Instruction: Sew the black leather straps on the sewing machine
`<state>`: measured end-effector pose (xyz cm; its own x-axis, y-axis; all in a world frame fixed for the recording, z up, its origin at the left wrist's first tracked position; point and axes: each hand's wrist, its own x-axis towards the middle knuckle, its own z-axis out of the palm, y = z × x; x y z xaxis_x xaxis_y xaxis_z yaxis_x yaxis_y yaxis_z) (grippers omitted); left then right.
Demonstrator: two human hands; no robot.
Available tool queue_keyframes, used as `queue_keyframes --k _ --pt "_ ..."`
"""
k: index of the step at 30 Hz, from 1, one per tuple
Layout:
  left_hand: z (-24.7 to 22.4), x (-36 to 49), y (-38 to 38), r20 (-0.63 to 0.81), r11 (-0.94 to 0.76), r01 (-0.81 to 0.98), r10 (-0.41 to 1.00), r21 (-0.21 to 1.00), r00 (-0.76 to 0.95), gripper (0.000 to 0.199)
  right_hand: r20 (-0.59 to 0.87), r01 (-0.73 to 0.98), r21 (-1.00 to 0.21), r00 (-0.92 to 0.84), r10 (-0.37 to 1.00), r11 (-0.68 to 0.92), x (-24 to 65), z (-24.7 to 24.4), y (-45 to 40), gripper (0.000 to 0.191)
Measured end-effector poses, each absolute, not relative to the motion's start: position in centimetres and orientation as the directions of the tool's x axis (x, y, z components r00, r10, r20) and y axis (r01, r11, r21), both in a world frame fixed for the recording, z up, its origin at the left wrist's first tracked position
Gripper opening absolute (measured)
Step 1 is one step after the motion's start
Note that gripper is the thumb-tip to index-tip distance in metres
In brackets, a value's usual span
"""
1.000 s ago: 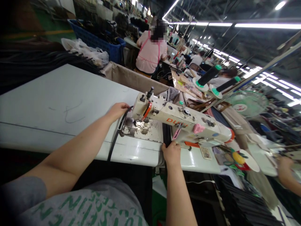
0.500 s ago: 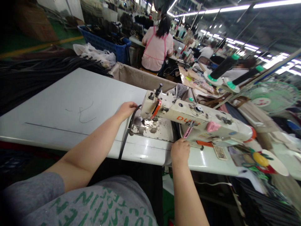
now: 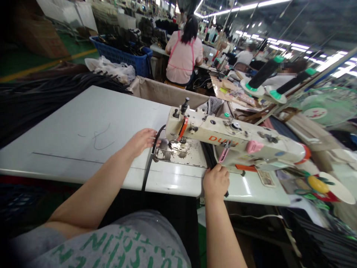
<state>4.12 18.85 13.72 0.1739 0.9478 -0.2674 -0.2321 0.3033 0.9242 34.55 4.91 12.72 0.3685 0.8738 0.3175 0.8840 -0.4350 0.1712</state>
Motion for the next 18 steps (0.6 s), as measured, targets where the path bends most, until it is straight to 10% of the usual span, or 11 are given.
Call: queue_keyframes --k 7,14,18 --pt "14.4 0.2 8.5 -0.362 0.457 -0.098 0.802 0.884 0.475 0.047 0.345 0.892 0.139 0.363 0.866 -0.429 34.9 12.3 4.9 0.026" --pt "12.7 -4.0 1.8 -0.278 0.284 0.248 0.959 0.926 -0.059 0.059 0.360 0.894 0.135 0.358 0.862 -0.428 34.9 12.2 4.8 0.028" --pt "12.9 -5.6 0.7 -0.367 0.361 0.254 0.930 0.897 -0.025 0.048 0.394 0.890 0.181 0.324 0.860 -0.418 35.0 11.9 4.8 0.029"
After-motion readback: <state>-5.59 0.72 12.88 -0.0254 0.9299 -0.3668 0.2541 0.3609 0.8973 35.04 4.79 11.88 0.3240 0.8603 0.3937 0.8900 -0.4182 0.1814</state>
